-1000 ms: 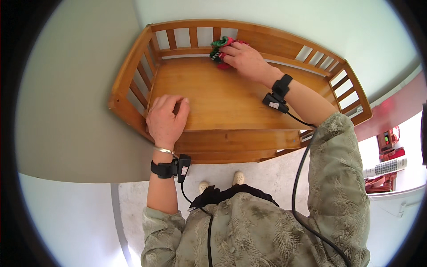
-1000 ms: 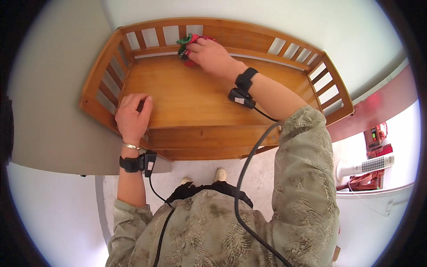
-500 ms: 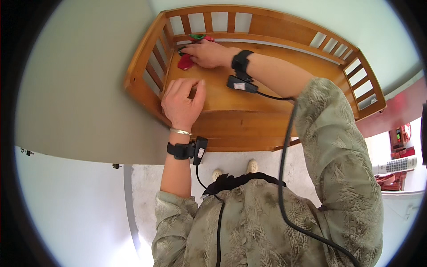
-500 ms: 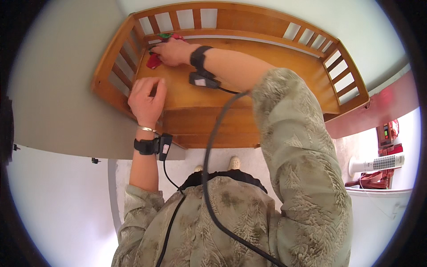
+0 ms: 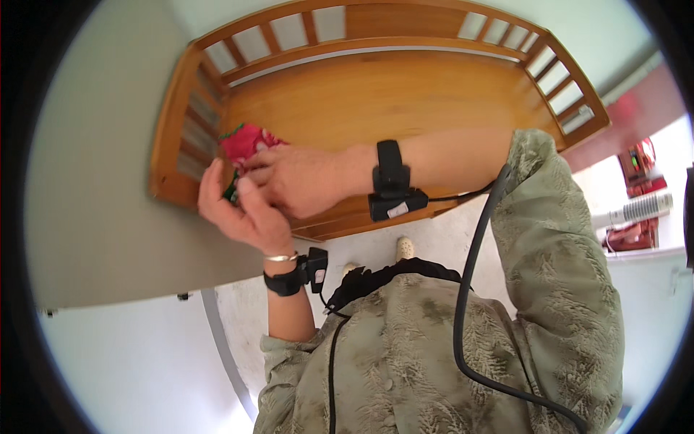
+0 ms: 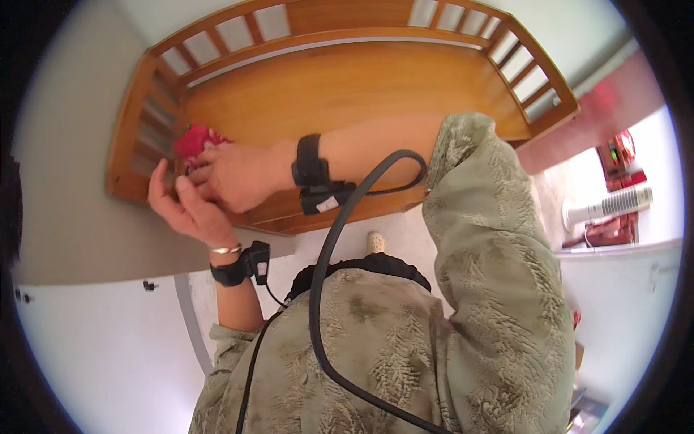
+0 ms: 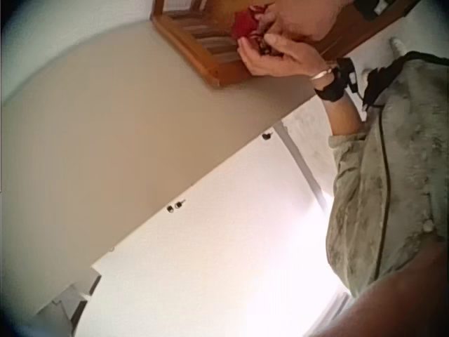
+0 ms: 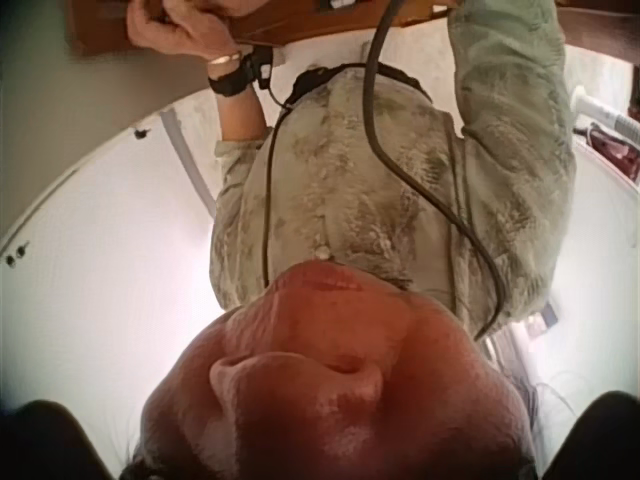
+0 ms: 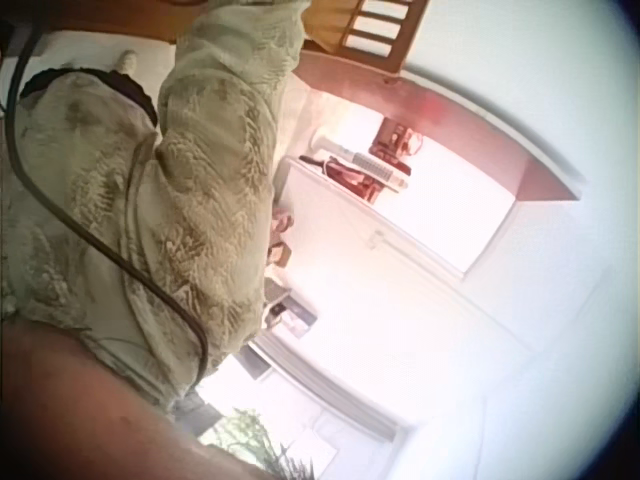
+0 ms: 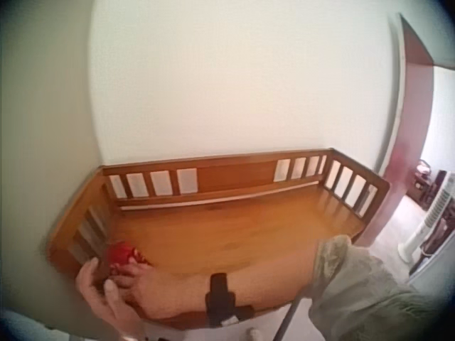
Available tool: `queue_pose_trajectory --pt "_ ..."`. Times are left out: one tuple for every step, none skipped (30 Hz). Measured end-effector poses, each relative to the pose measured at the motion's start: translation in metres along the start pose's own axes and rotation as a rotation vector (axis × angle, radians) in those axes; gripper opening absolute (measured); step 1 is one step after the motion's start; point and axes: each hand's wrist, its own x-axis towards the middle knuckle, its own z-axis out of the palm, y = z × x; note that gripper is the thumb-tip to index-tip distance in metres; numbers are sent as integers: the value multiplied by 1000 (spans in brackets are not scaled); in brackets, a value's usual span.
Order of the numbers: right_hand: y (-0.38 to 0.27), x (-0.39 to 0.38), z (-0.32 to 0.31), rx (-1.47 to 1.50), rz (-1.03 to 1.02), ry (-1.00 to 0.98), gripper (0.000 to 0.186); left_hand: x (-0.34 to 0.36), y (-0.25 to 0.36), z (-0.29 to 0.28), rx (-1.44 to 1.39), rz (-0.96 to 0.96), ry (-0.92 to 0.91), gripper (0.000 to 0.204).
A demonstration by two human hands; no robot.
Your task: Organizing folders on a desk and wiping a wooden shelf with a cloth.
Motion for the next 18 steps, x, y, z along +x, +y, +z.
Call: queue_pose_trajectory --pt "-4 -10 -1 -8 33 0 40 1 4 2 2 -44 6 32" --pt "-7 -24 -3 13 72 92 39 2 6 4 -7 -82 -11 31" --pt "-8 -37 -3 35 108 183 38 4 9 7 -52 -102 -36 31" --pt "-8 -53 -6 26 148 181 38 6 13 13 -97 -123 -61 30" --pt "-11 -67 -10 -8 194 213 39 8 11 16 -176 -105 -55 26" --pt "-13 -81 -14 -43 239 244 41 13 7 19 -192 -114 -67 26" --pt "-15 -97 -18 -47 260 239 41 19 4 19 -51 -34 -166 24" --pt "-19 -116 -25 -81 348 256 42 24 2 22 87 53 -259 23" --pt "-22 -133 -29 -110 431 274 44 27 -3 25 42 -27 -298 21" --pt "-23 -153 -35 -112 443 271 44 28 -10 27 33 -30 -305 21" --pt "-20 -178 -42 -161 538 256 45 29 -17 31 17 -84 -383 21" --pt "-19 -201 -47 -203 629 243 45 30 -22 32 11 -136 -462 21" --pt "-14 -228 -51 -259 691 274 46 29 -22 35 23 -125 -474 20" --pt "-6 -255 -58 -316 747 304 46 28 -20 38 16 -122 -479 20" --pt "1 -279 -66 -357 834 291 47 27 -19 38 65 -142 -542 20" --pt "7 -302 -76 -400 921 278 47 26 -18 38 111 -161 -602 21" --pt "14 -327 -80 -493 981 301 48 25 -13 37 224 -89 -646 21" --pt "22 -349 -82 -588 1037 325 49 25 -11 36 214 -81 -647 21"
